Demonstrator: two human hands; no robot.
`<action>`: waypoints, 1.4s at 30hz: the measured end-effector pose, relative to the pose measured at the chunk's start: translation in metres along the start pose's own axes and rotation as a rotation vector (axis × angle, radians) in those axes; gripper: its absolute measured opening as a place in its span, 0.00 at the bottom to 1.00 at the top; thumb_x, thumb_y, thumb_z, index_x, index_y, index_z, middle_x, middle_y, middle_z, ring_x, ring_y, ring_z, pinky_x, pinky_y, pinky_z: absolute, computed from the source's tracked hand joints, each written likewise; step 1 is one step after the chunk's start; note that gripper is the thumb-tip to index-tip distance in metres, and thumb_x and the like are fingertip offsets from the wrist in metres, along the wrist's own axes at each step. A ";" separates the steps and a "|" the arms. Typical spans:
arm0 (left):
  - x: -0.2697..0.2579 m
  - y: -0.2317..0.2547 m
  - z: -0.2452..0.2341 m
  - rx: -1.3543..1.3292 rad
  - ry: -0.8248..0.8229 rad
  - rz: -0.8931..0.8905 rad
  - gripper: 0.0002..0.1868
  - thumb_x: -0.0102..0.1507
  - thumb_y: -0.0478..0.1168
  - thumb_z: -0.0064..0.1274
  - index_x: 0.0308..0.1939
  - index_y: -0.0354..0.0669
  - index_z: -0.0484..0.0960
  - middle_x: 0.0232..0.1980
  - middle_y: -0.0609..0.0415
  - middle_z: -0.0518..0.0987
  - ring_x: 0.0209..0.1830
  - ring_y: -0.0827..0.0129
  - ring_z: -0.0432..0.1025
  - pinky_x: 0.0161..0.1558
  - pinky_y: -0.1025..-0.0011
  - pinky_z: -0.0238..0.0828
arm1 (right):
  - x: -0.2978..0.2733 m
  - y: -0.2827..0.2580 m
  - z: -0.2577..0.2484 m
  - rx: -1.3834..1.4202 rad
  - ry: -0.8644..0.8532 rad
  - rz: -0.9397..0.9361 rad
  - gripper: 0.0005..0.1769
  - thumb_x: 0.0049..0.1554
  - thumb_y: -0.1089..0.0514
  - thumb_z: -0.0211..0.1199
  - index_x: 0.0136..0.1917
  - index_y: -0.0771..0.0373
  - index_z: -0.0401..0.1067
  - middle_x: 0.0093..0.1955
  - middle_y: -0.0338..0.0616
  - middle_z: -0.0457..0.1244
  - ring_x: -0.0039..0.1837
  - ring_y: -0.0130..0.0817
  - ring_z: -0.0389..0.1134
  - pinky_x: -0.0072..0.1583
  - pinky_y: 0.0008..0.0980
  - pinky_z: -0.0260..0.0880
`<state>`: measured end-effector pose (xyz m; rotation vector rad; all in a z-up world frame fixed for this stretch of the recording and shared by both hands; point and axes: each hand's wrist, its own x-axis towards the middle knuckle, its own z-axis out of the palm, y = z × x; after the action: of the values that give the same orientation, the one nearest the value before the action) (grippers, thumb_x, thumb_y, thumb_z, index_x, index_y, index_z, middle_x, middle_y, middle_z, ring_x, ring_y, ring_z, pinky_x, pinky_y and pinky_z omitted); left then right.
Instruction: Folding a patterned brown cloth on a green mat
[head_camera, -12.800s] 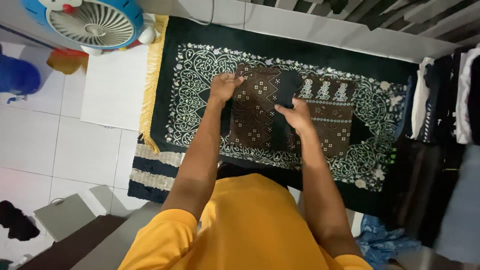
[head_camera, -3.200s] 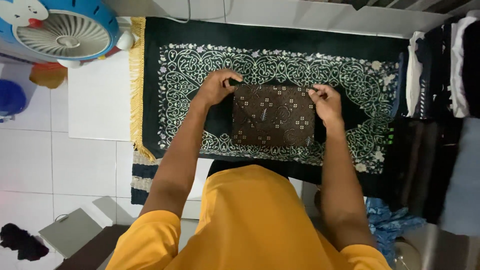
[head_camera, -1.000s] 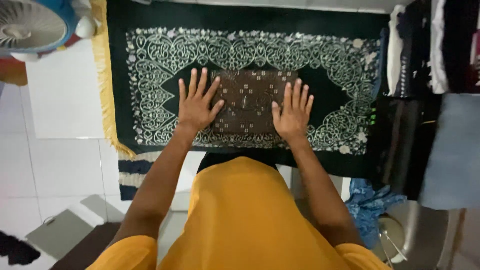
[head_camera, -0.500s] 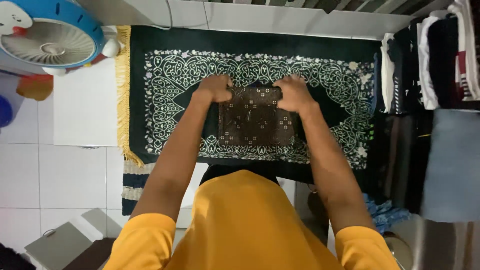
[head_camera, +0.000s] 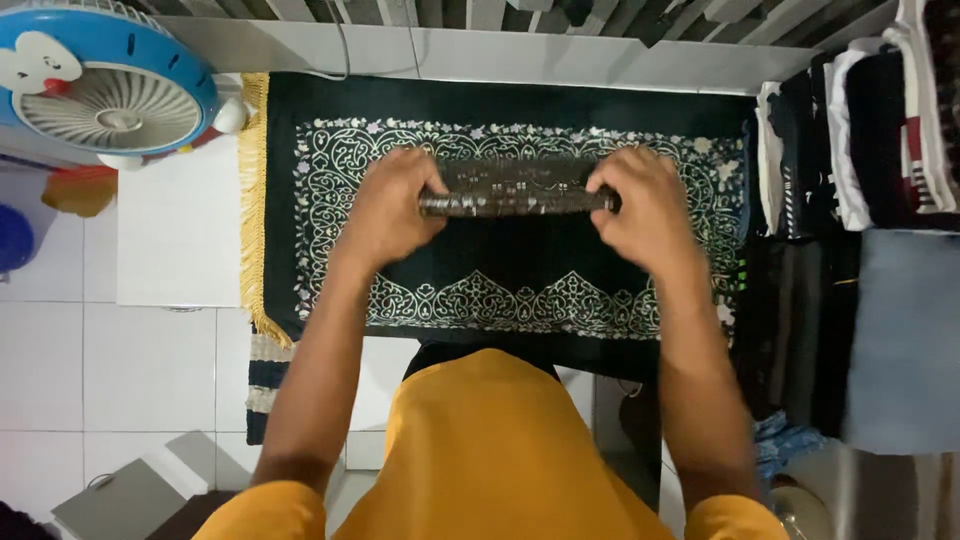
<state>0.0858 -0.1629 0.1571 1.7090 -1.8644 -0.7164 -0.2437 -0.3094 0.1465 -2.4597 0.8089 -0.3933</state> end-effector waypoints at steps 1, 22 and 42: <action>-0.010 -0.006 0.016 0.097 0.158 0.029 0.20 0.47 0.40 0.72 0.34 0.47 0.75 0.37 0.49 0.76 0.43 0.45 0.71 0.44 0.49 0.64 | -0.010 0.001 0.013 -0.113 0.131 -0.033 0.20 0.38 0.61 0.74 0.44 0.52 0.72 0.47 0.38 0.64 0.53 0.47 0.66 0.56 0.47 0.63; -0.096 -0.054 0.158 0.191 0.462 -0.195 0.11 0.57 0.42 0.70 0.41 0.55 0.86 0.53 0.58 0.75 0.48 0.56 0.73 0.41 0.59 0.73 | -0.111 0.025 0.183 -0.274 0.341 -0.022 0.16 0.58 0.62 0.58 0.59 0.53 0.76 0.60 0.39 0.62 0.68 0.44 0.60 0.65 0.48 0.53; -0.094 -0.059 0.181 -0.943 0.599 -0.821 0.22 0.58 0.35 0.70 0.49 0.28 0.76 0.39 0.34 0.83 0.34 0.56 0.83 0.37 0.67 0.86 | -0.122 0.031 0.177 0.109 0.539 0.221 0.08 0.60 0.65 0.65 0.53 0.62 0.81 0.61 0.50 0.64 0.57 0.50 0.70 0.54 0.39 0.75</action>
<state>0.0134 -0.0652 -0.0169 1.6652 -0.2475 -0.9991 -0.2793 -0.1881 -0.0303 -2.1510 1.2222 -1.0106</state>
